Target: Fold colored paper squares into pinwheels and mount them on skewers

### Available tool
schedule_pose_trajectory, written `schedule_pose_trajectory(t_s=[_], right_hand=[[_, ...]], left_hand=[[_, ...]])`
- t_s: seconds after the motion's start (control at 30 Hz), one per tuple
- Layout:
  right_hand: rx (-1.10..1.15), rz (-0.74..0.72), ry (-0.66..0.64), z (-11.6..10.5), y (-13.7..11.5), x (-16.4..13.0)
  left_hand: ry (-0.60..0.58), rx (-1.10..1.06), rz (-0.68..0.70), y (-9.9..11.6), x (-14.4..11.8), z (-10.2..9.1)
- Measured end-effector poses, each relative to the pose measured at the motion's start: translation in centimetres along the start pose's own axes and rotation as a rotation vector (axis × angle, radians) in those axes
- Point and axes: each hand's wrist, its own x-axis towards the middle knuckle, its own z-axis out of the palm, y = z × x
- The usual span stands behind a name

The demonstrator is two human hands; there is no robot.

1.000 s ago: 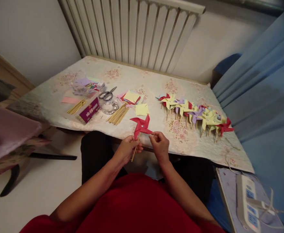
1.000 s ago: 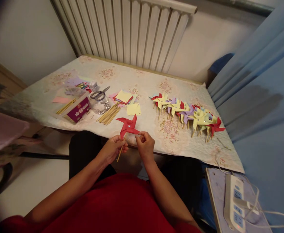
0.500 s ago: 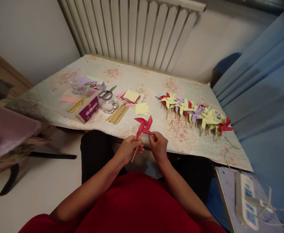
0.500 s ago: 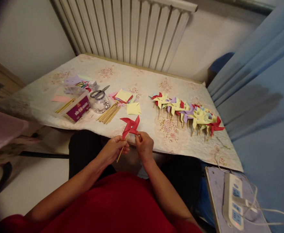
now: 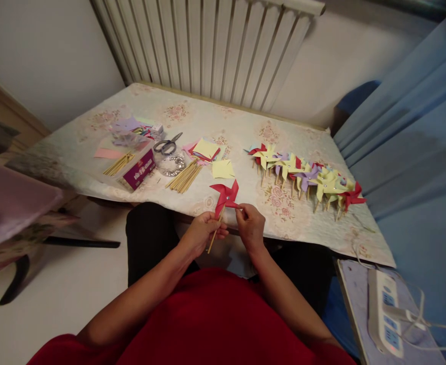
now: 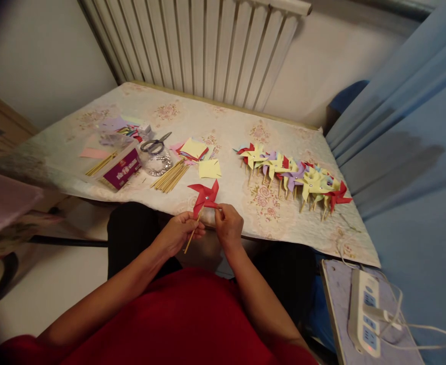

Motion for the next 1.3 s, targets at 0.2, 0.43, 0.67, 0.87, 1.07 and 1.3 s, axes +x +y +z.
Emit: schedule_pose_trajectory(t_s=[0.2,0.43,0.67,0.87,1.07,1.3], right_hand=[[0.090,0.144,0.049,-0.3,-0.8,-0.3],[0.565,0.525,-0.326,0.5,-2.2,-2.6],[0.903,0.682,-0.633,2.1,-2.6,-4.6],[0.911,0.717,-0.582,2.3,-2.9,-4.4],[0.883,0.736,-0.559,2.2,-2.7,-4.4],[0.887,0.720,-0.553,2.4,-2.5,-4.5]], left_hand=[[0.025,-0.009,0.014,-0.1,0.2,-0.1],[0.121,-0.085,0.081,-0.1,1.0,-0.2],[0.103,-0.051,0.075,-0.7,1.3,-0.4],[0.070,-0.051,0.076,-1.1,1.4,-0.5],[0.167,0.000,0.197,-0.6,1.7,-0.7],[0.259,0.042,0.255,-0.2,2.1,-1.2]])
